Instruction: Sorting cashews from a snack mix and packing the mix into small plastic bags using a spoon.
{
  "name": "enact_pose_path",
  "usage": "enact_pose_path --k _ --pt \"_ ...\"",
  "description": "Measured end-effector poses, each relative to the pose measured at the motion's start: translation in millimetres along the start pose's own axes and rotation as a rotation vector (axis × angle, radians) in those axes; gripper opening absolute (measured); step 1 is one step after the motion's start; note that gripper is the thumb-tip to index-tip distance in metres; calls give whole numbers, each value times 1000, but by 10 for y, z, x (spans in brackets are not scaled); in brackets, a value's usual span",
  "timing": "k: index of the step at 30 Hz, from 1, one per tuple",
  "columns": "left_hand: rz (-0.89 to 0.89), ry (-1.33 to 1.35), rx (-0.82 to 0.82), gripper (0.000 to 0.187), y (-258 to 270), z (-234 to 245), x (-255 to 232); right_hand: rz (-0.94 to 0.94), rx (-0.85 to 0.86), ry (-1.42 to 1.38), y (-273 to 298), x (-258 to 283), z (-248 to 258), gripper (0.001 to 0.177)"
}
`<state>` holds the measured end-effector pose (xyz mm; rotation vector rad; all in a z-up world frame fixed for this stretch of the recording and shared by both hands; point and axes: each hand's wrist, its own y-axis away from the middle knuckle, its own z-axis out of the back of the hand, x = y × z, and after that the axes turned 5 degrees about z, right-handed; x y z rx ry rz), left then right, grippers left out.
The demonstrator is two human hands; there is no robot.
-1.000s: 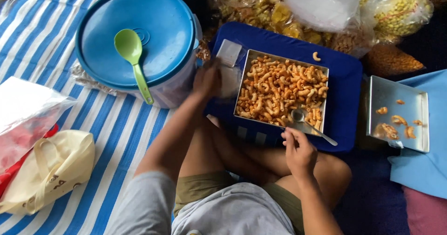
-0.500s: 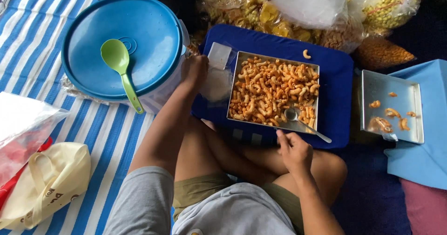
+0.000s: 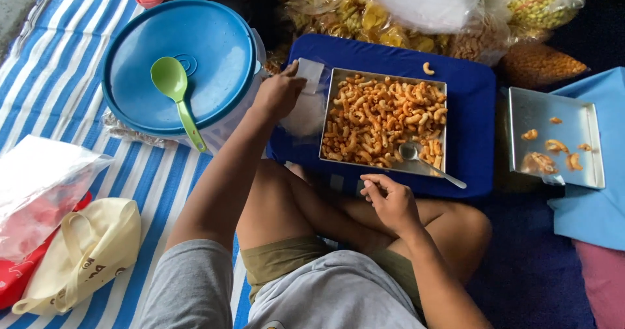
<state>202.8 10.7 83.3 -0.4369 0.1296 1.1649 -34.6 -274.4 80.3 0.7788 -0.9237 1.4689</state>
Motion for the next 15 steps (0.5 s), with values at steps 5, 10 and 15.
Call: enact_pose_path --k 5,10,15 --pt "149 514 -135 13 155 320 -584 36 -29 -50 -168 43 95 19" --pt "219 1332 -164 25 579 483 -1137 90 -33 -140 -496 478 294 52" --pt "314 1460 -225 20 992 442 -1478 155 -42 -536 -618 844 298 33"
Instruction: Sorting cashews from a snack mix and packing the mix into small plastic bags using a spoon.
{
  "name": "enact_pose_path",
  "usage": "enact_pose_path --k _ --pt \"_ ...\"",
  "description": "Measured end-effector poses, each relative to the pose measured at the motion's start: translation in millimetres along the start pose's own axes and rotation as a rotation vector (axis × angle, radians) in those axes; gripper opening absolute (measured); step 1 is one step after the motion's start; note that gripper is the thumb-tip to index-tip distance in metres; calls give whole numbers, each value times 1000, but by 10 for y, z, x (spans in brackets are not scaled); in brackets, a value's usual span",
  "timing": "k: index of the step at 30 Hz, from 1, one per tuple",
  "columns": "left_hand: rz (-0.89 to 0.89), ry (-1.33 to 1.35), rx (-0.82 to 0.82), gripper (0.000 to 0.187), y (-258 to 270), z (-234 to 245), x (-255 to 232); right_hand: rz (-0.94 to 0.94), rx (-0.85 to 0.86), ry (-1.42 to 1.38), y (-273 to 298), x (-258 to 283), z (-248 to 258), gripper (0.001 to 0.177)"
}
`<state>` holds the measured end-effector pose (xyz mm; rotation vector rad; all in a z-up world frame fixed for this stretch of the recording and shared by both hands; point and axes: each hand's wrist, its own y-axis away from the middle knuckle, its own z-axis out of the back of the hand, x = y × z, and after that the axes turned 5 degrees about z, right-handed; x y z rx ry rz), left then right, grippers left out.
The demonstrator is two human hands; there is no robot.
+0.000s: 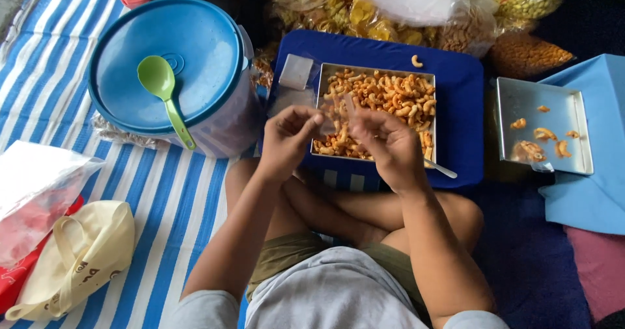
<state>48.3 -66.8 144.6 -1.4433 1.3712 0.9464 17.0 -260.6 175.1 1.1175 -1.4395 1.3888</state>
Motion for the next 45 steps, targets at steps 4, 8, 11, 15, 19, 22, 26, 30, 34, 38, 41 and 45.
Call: enact_pose_path --k 4,8,11,15,19,22,26,30,34,38,41,45 --pt "32 11 -3 19 110 38 91 -17 -90 -4 41 27 -15 20" --pt "172 154 43 58 148 -102 -85 -59 -93 37 123 12 27 16" --pt "277 241 71 69 152 -185 86 -75 -99 14 186 -27 58 18" --pt "322 169 76 52 186 -267 178 -45 -84 73 229 -111 145 19" --pt "309 38 113 36 244 -331 129 -39 -58 98 264 -82 217 19" --pt "286 24 135 32 275 -360 64 -35 -40 93 265 -55 235 19" --pt "287 -31 195 26 335 -374 -33 -59 -18 42 247 47 203 20" --pt "229 -101 317 24 349 -347 -81 -66 32 49 233 94 236 16" --pt "213 -155 383 30 390 -357 -150 -57 52 77 242 66 274 15" --pt "330 -47 495 38 435 -318 -155 -57 126 66 226 228 238 20" --pt "395 -35 570 41 419 -306 -171 -75 187 95 236 209 267 17" --pt "427 -50 573 39 410 -283 -121 -143 210 85 235 132 325 9"
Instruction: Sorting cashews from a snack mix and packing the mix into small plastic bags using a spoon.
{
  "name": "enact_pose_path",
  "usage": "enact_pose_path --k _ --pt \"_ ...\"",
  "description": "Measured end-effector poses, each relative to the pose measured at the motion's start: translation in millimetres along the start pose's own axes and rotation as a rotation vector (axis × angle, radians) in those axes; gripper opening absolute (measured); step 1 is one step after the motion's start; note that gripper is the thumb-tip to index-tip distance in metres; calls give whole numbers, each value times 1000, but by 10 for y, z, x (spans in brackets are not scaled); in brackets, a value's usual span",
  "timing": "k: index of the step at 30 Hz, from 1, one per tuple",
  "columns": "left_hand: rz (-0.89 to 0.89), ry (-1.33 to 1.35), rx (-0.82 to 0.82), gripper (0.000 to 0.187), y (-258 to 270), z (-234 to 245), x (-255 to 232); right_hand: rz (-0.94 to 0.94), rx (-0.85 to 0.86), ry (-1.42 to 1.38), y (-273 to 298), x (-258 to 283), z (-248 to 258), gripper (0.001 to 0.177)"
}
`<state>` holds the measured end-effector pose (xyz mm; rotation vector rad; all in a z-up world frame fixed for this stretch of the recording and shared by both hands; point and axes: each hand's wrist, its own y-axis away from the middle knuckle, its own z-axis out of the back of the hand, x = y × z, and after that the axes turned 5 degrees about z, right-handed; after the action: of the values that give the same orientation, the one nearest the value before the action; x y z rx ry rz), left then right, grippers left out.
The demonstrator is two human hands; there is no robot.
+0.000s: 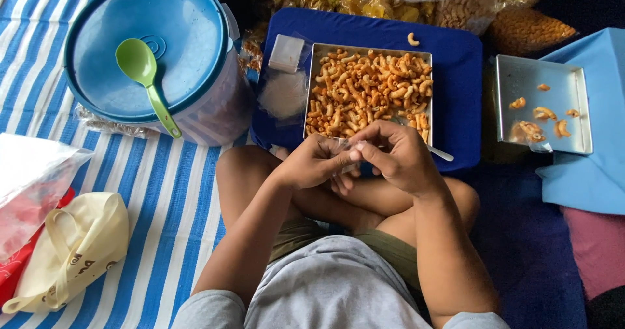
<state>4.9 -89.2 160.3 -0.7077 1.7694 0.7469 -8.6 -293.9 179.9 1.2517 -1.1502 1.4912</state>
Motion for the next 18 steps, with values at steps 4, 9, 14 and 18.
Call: enact_pose_path --k 4,9,14,18 --pt "-73 -13 -118 26 -152 120 158 -4 -55 -9 -7 -151 47 7" --pt "-182 130 -294 28 -162 95 144 -41 -98 -91 -8 -275 75 9" --pt "-192 155 -303 24 -203 111 301 -74 -61 -79 19 -289 -7 15" --pt "-174 92 -322 23 -225 178 402 -82 -65 -127 10 -249 0 22"
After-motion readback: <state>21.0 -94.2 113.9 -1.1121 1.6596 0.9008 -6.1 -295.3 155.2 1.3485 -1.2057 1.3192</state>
